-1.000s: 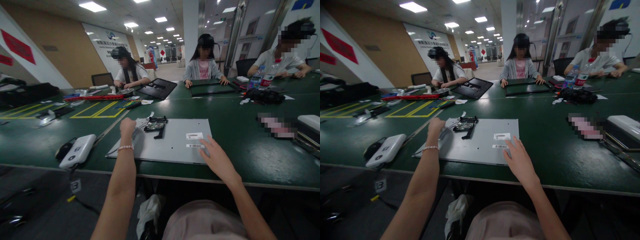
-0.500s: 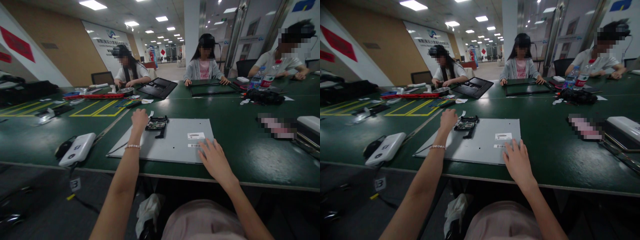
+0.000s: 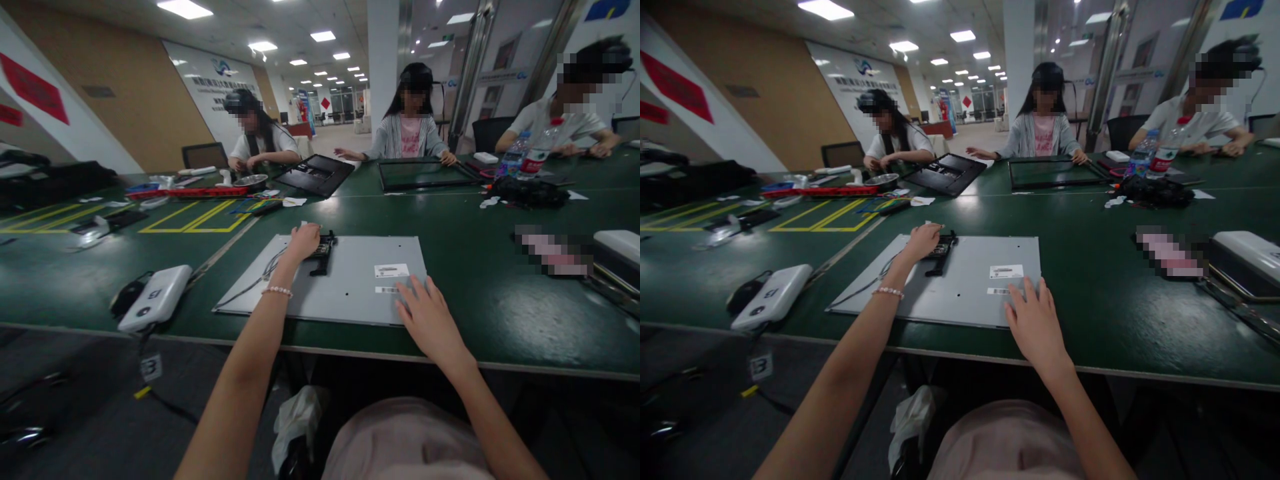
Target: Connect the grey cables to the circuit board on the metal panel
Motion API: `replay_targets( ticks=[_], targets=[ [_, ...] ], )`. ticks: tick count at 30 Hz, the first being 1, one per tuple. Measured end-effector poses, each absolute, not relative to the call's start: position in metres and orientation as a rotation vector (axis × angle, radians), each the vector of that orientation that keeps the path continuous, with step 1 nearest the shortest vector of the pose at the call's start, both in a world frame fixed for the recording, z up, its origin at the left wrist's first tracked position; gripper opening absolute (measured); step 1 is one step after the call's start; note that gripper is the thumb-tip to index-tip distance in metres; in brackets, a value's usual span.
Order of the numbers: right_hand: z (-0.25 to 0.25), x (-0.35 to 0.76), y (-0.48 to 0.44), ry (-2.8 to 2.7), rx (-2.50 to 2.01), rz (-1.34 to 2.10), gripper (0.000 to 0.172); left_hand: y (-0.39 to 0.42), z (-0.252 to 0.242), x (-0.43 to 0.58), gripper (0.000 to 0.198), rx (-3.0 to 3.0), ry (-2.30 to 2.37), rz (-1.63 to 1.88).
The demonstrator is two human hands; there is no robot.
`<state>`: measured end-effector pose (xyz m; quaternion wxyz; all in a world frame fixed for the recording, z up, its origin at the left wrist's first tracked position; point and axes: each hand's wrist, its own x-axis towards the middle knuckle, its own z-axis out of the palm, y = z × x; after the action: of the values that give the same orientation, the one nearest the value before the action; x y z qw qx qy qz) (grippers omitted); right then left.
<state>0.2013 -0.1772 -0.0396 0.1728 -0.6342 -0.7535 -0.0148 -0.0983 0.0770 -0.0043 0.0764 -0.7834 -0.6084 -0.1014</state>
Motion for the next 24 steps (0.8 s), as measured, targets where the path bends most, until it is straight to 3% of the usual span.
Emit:
replay_targets(
  ticks=[9, 13, 19, 24],
  targets=[
    [-0.04, 0.202, -0.177, -2.136, -1.796, -0.006, 0.046, 0.073, -0.005, -0.097, 0.048, -2.482, -1.902, -0.172],
    [-0.038, 0.203, -0.178, -2.143, -1.794, 0.004, 0.047, 0.066, 0.008, -0.101, 0.042, -2.315, -1.94, -0.424],
    [-0.041, 0.202, -0.176, -2.092, -1.82, 0.042, 0.046, 0.072, 0.026, -0.152, 0.04, -1.815, -2.363, -0.936],
    [-0.042, 0.205, -0.175, -2.092, -1.78, 0.117, 0.046, 0.081, 0.016, -0.192, 0.032, -1.719, -2.677, -0.969]
  ],
)
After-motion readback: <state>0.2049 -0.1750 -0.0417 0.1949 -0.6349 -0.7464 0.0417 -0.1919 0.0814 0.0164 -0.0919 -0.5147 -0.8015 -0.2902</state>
